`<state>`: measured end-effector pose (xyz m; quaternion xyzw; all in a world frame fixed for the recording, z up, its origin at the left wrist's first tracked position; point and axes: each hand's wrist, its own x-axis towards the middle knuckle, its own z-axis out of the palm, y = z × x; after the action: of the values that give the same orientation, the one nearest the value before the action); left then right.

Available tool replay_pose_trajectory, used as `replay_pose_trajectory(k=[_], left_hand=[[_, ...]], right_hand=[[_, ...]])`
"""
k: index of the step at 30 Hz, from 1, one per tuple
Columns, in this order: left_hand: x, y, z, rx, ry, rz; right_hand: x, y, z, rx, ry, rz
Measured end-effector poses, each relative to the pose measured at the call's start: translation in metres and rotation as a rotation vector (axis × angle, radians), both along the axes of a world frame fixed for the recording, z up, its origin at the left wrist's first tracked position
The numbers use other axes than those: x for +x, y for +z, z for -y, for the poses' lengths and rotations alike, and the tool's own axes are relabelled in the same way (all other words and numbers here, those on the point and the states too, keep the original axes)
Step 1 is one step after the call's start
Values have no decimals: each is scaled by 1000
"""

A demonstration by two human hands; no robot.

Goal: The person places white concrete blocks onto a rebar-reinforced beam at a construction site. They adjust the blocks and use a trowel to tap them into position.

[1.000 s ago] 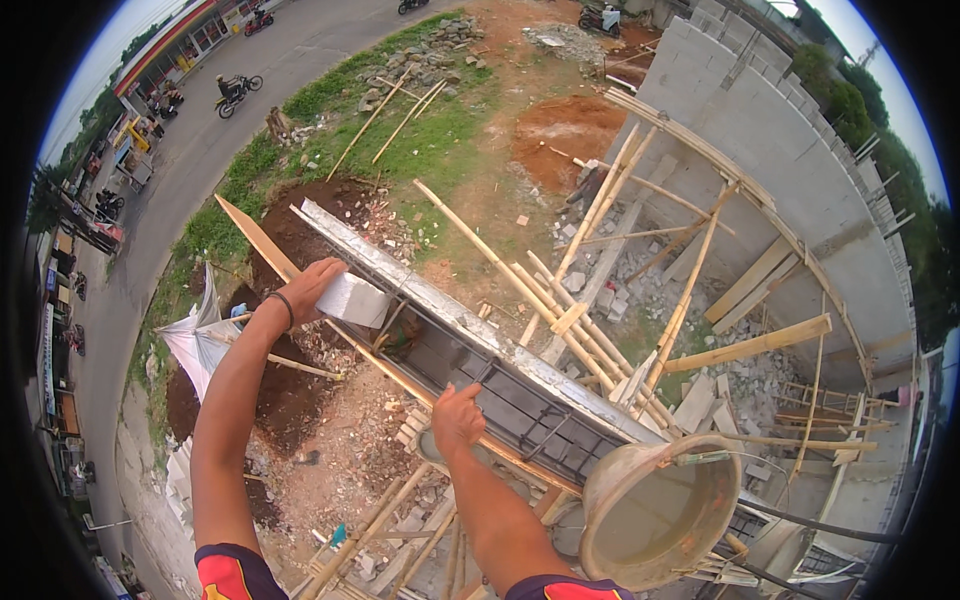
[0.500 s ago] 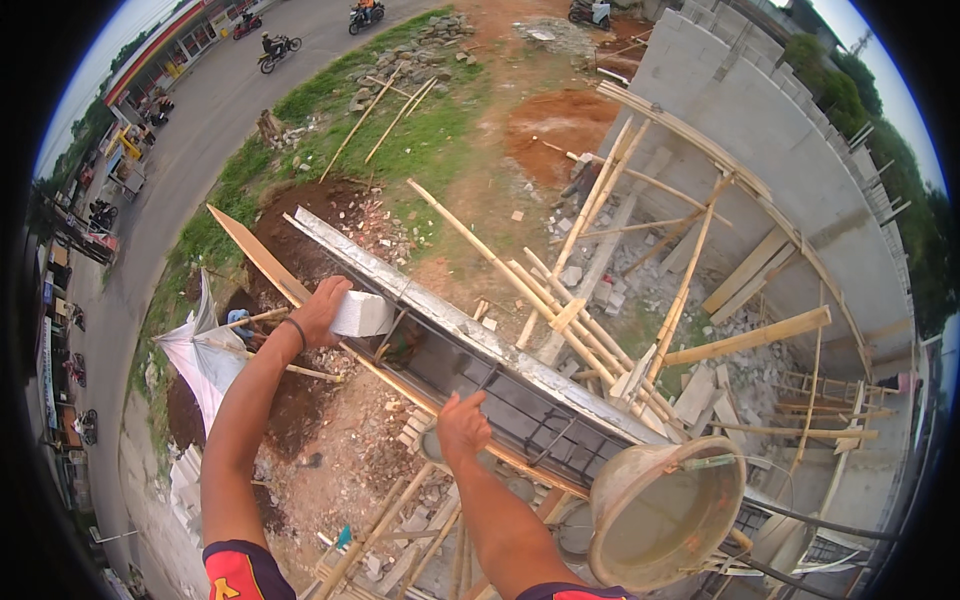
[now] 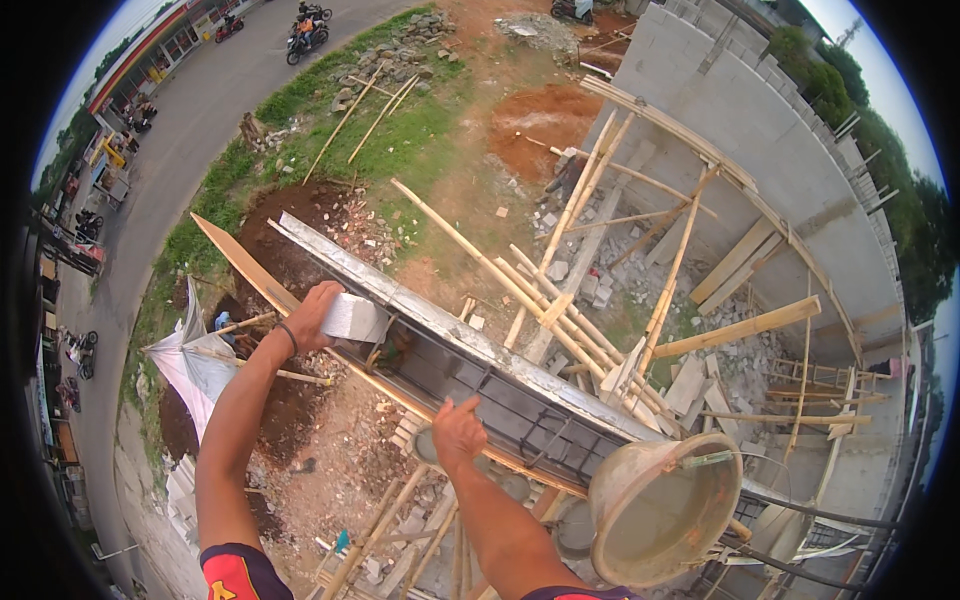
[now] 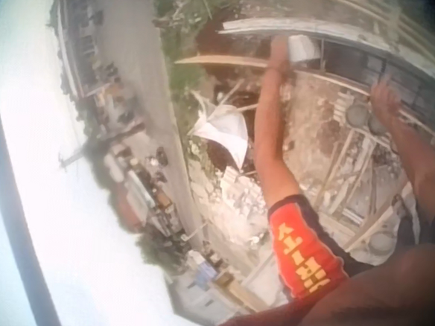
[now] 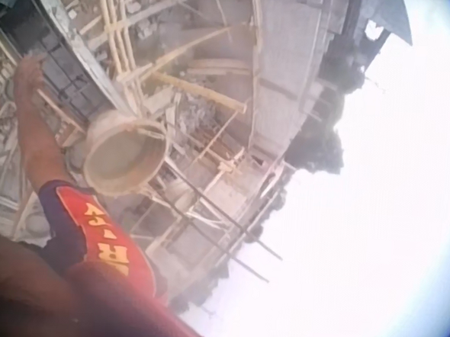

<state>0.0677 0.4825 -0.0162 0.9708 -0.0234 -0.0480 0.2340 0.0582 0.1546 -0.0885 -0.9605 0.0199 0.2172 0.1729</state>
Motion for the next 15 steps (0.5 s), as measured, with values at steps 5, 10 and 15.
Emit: replay_pose_trajectory(k=[5,10,15], left_hand=[[-2,-9,1,60,0,88],[5,4,17,238,17,13],[7,9,19,466,-107,193]], right_hand=[[-1,3,-2,-8,2,17],[0,4,-2,-5,3,33],[-1,0,-1,13,10,38]])
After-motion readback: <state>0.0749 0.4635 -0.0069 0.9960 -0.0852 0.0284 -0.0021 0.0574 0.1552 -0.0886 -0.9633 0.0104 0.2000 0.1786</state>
